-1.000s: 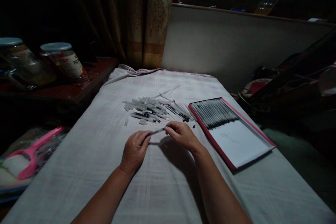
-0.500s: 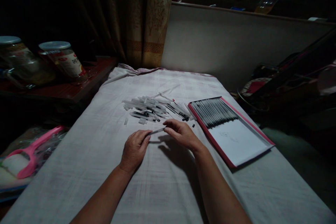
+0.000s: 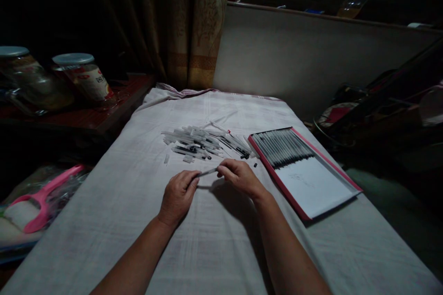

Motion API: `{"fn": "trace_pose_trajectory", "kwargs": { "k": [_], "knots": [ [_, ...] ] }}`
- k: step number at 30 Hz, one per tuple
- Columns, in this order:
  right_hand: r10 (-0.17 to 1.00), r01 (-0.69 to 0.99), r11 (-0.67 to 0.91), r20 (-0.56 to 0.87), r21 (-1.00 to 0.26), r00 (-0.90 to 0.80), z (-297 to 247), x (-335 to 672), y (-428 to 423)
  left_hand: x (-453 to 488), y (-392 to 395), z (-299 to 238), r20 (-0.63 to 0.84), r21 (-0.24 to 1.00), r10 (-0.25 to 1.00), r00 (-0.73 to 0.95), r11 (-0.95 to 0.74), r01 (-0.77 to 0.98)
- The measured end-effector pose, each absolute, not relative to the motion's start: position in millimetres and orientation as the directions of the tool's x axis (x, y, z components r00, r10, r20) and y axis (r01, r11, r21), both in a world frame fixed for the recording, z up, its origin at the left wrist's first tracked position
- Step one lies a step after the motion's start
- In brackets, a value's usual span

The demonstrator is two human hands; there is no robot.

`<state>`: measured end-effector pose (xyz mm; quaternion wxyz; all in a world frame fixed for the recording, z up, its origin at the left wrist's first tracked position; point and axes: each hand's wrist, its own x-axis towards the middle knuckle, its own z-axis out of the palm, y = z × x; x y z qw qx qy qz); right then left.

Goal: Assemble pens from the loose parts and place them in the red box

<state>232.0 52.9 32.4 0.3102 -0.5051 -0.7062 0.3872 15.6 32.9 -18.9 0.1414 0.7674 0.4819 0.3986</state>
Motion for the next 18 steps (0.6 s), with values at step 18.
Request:
{"fn": "trace_pose_trajectory", "kwargs": {
  "k": [18],
  "knots": [
    [0.946,0.540,0.271,0.115,-0.797,-0.305,33.7,232.2,52.0,14.7,33.5,-20.0,0.477,0.604,0.851,0.219,-0.498,0.622]
  ]
}}
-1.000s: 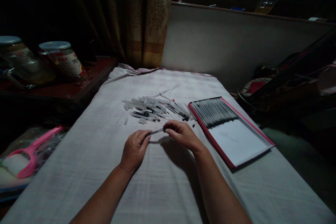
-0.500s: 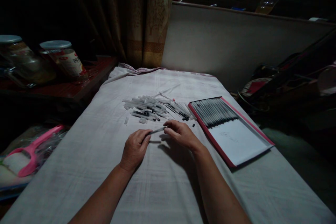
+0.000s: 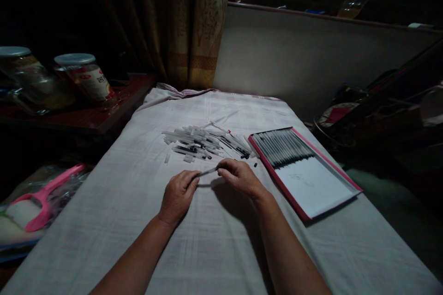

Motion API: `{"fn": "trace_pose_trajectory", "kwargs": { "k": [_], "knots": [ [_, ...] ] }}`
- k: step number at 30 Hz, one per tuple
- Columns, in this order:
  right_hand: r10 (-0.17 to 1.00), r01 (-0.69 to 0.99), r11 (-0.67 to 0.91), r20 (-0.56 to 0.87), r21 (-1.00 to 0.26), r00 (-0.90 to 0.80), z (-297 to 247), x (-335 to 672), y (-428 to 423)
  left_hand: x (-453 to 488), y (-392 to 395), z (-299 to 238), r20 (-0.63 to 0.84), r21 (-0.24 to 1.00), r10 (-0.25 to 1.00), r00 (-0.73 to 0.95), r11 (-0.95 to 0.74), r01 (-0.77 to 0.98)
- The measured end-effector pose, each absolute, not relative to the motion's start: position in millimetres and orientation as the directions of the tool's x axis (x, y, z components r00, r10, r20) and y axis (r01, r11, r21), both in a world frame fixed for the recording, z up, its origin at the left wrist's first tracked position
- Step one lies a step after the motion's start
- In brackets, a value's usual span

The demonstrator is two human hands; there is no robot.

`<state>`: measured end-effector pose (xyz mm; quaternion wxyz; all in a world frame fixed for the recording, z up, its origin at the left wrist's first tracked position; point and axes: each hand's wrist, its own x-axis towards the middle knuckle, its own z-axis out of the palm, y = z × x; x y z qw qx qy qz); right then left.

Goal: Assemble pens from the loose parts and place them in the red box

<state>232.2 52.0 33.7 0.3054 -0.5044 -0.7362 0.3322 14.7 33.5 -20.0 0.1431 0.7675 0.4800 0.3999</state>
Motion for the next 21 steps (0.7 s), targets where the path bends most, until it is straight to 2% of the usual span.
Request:
{"fn": "trace_pose_trajectory", "kwargs": {
  "k": [6,14,21],
  "knots": [
    [0.940,0.635,0.284,0.078,-0.719,-0.332,34.9,229.7,50.2,14.1,33.4,-19.8,0.479,0.585,0.845,0.237,-0.509,0.632],
    [0.941,0.682,0.271,0.038,-0.680,-0.336,32.3,231.2,45.9,13.1,34.1,-21.7,0.516,0.535,0.815,0.263,-0.547,0.644],
    [0.940,0.612,0.236,0.017,-0.755,-0.341,30.3,231.5,39.8,13.5,32.6,-20.1,0.513,0.491,0.798,0.315,-0.574,0.656]
  ]
}}
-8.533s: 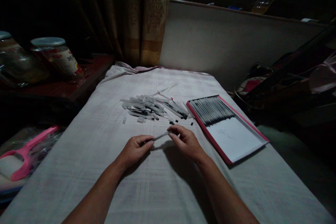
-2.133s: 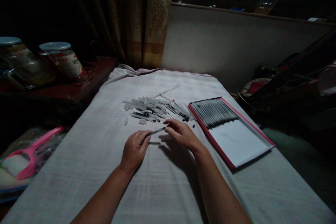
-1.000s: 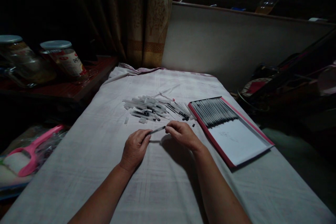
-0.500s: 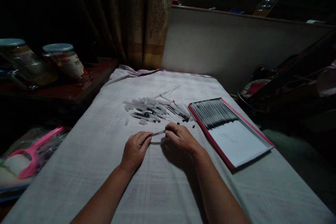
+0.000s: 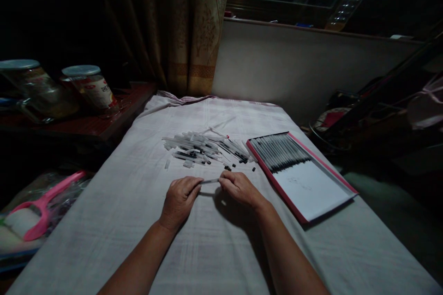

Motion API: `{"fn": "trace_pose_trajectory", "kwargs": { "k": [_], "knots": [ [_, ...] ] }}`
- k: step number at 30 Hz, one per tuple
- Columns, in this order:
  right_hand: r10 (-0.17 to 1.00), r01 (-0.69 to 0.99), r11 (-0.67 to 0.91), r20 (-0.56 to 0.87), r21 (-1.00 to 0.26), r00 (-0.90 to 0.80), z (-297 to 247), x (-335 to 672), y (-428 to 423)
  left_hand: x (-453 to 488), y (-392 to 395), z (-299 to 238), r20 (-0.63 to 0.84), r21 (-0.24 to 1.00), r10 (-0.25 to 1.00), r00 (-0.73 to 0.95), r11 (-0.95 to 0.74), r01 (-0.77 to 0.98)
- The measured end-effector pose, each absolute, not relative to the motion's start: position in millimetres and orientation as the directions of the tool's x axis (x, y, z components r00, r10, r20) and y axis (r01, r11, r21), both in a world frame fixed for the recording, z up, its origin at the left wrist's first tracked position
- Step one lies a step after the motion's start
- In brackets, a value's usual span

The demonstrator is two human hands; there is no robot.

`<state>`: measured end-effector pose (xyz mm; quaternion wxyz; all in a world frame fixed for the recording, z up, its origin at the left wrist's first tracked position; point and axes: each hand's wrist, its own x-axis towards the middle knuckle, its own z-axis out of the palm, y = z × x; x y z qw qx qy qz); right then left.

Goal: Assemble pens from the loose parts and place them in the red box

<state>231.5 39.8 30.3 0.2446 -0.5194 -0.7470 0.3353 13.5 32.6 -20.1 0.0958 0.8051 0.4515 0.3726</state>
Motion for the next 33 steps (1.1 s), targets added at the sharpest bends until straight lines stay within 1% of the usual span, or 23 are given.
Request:
{"fn": "trace_pose_trajectory", "kwargs": {
  "k": [1,3,5,7,9,11,12,14,16,18,21,24,29,31,33],
  "knots": [
    [0.944,0.608,0.235,0.030,-0.758,-0.328,28.9,231.8,39.7,13.8,32.2,-19.4,0.519,0.487,0.798,0.305,-0.569,0.663],
    [0.964,0.598,0.212,0.064,-0.773,-0.258,24.9,233.0,40.8,14.4,31.8,-17.9,0.546,0.490,0.805,0.232,-0.532,0.691],
    [0.987,0.566,0.157,0.107,-0.810,-0.121,20.6,234.3,43.0,14.7,32.0,-16.9,0.575,0.532,0.812,0.100,-0.464,0.708],
    [0.990,0.509,0.116,0.139,-0.853,0.007,17.4,234.3,44.4,14.5,33.1,-17.2,0.554,0.632,0.832,-0.026,-0.400,0.663],
    [0.987,0.468,0.121,0.156,-0.875,0.036,15.7,231.4,43.4,13.9,35.0,-18.6,0.446,0.772,0.891,-0.085,-0.334,0.541],
    [0.985,0.459,0.165,0.171,-0.873,-0.029,14.8,224.9,39.7,13.0,37.1,-19.7,0.270,0.901,0.958,-0.092,-0.218,0.375],
    [0.982,0.468,0.191,0.175,-0.863,-0.077,14.2,220.5,37.2,12.5,38.1,-19.6,0.179,0.945,0.980,-0.088,-0.147,0.291],
    [0.970,0.513,0.237,0.173,-0.825,-0.171,12.8,210.7,32.1,11.4,39.8,-17.6,0.041,0.990,0.995,-0.086,-0.029,0.137],
    [0.954,0.582,0.279,0.153,-0.764,-0.256,11.1,201.5,28.2,10.4,40.8,-13.5,-0.031,1.000,0.996,-0.084,0.031,-0.001],
    [0.938,0.645,0.313,0.118,-0.697,-0.327,9.5,194.7,26.0,9.3,41.1,-9.0,-0.060,0.992,0.994,-0.087,0.050,-0.115],
    [0.921,0.703,0.335,0.061,-0.627,-0.385,8.3,191.9,26.1,8.0,40.4,-5.0,-0.096,0.973,0.988,-0.121,0.068,-0.220],
    [0.942,0.750,0.295,0.049,-0.592,-0.332,8.2,198.9,30.9,8.1,39.6,-4.0,-0.119,0.970,0.984,-0.131,0.087,-0.227],
    [0.987,0.821,0.151,0.126,-0.551,-0.097,9.6,215.7,52.5,12.5,40.2,-3.1,-0.102,0.989,0.991,-0.090,0.091,-0.115],
    [0.987,0.853,0.129,0.152,-0.505,-0.059,11.9,215.5,64.3,13.9,40.4,-3.7,-0.095,0.992,0.992,-0.086,0.087,-0.091],
    [0.988,0.891,0.107,0.148,-0.442,-0.045,15.2,209.7,76.1,14.1,40.0,-5.6,-0.087,0.995,0.993,-0.080,0.082,-0.059]
  ]
}}
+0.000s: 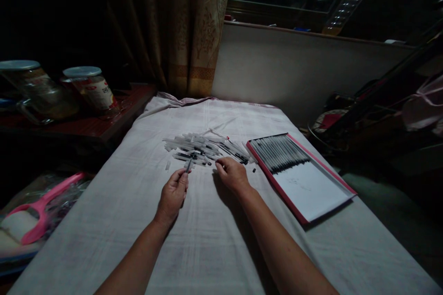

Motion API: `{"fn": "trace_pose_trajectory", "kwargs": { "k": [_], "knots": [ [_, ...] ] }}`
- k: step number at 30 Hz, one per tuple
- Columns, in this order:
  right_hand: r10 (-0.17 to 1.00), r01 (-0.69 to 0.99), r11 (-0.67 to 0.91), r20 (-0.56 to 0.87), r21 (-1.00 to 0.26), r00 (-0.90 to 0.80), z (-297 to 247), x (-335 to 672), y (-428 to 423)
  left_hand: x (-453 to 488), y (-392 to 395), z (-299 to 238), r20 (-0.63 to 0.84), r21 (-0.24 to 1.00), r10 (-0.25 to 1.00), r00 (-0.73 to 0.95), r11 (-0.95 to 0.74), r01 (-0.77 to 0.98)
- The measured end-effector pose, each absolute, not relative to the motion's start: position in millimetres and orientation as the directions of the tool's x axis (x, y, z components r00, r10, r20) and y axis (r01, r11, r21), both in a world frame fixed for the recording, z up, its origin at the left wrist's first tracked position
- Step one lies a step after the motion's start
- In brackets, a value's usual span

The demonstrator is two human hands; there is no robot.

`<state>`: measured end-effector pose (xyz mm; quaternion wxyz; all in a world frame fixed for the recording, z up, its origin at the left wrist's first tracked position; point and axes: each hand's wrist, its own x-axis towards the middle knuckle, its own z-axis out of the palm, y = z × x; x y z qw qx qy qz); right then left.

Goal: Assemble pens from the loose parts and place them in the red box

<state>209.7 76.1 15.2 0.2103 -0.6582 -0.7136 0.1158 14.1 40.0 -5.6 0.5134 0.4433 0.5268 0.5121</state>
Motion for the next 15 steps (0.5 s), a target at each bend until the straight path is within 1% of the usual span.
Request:
{"fn": "trace_pose_trajectory", "kwargs": {
  "k": [4,6,8,10,14,15],
  "knots": [
    [0.997,0.947,0.061,0.071,-0.314,-0.041,20.3,190.0,97.1,12.5,38.4,-10.8,-0.057,0.998,0.997,-0.043,0.058,0.024],
    [0.998,0.957,0.059,0.030,-0.284,-0.052,21.3,181.4,105.5,11.9,38.0,-13.0,-0.038,0.998,0.999,-0.022,0.039,0.057],
    [0.998,0.951,0.063,-0.007,-0.303,-0.068,22.4,175.9,111.9,11.6,38.0,-14.9,-0.023,0.996,1.000,-0.010,0.024,0.082],
    [0.996,0.935,0.068,-0.027,-0.349,-0.082,24.1,174.0,116.1,11.4,38.3,-16.7,-0.014,0.995,1.000,-0.006,0.015,0.101],
    [0.995,0.896,0.092,-0.005,-0.434,-0.104,26.5,181.7,117.0,11.9,37.9,-19.8,0.039,0.986,0.999,-0.001,-0.039,0.163],
    [0.996,0.867,0.084,0.004,-0.492,-0.094,25.6,185.5,114.9,12.4,37.5,-20.1,0.067,0.979,0.998,0.001,-0.066,0.192]
  ]
}}
